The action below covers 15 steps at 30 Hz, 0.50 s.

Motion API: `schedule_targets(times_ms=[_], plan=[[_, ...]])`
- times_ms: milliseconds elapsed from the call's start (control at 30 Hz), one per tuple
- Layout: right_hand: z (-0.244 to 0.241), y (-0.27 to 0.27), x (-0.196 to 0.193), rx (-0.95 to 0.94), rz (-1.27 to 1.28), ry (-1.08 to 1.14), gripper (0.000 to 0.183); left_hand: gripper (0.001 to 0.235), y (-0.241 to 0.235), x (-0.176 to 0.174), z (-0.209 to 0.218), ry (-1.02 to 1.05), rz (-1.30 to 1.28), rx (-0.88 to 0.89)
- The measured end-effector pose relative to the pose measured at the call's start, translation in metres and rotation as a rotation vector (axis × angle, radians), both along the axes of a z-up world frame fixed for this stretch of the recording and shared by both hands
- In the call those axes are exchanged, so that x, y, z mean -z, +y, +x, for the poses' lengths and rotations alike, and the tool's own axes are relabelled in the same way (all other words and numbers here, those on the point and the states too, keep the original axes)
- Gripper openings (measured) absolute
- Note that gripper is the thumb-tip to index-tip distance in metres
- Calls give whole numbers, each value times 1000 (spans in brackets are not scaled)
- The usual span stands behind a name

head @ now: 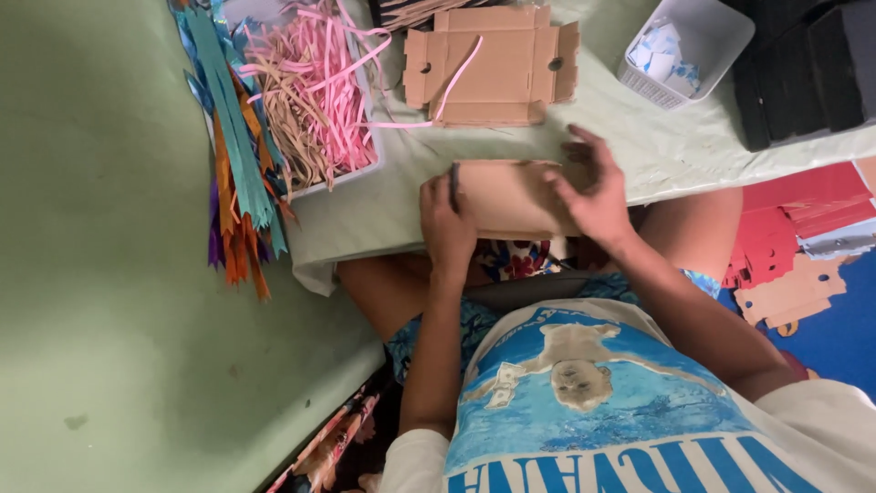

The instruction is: Assembling a small cardboard gift box by folding the base, filling it with shredded paper, and sliding on a decorative sleeve.

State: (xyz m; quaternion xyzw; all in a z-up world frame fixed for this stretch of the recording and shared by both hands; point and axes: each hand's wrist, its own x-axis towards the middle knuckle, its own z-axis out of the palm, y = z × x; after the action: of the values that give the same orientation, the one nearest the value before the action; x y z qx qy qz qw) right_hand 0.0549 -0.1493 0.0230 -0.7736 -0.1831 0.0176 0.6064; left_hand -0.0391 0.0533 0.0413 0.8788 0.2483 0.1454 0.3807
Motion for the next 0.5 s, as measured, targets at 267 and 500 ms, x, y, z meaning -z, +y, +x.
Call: schedule_targets(times_ms=[267,500], plan=[[-8,10,-12,-193,183,196,67,45,-14,19,0,-463,-216,-240],[-15,27,-47,-71,197,-266,92,69,-34,-17,10,-628,-166,8]])
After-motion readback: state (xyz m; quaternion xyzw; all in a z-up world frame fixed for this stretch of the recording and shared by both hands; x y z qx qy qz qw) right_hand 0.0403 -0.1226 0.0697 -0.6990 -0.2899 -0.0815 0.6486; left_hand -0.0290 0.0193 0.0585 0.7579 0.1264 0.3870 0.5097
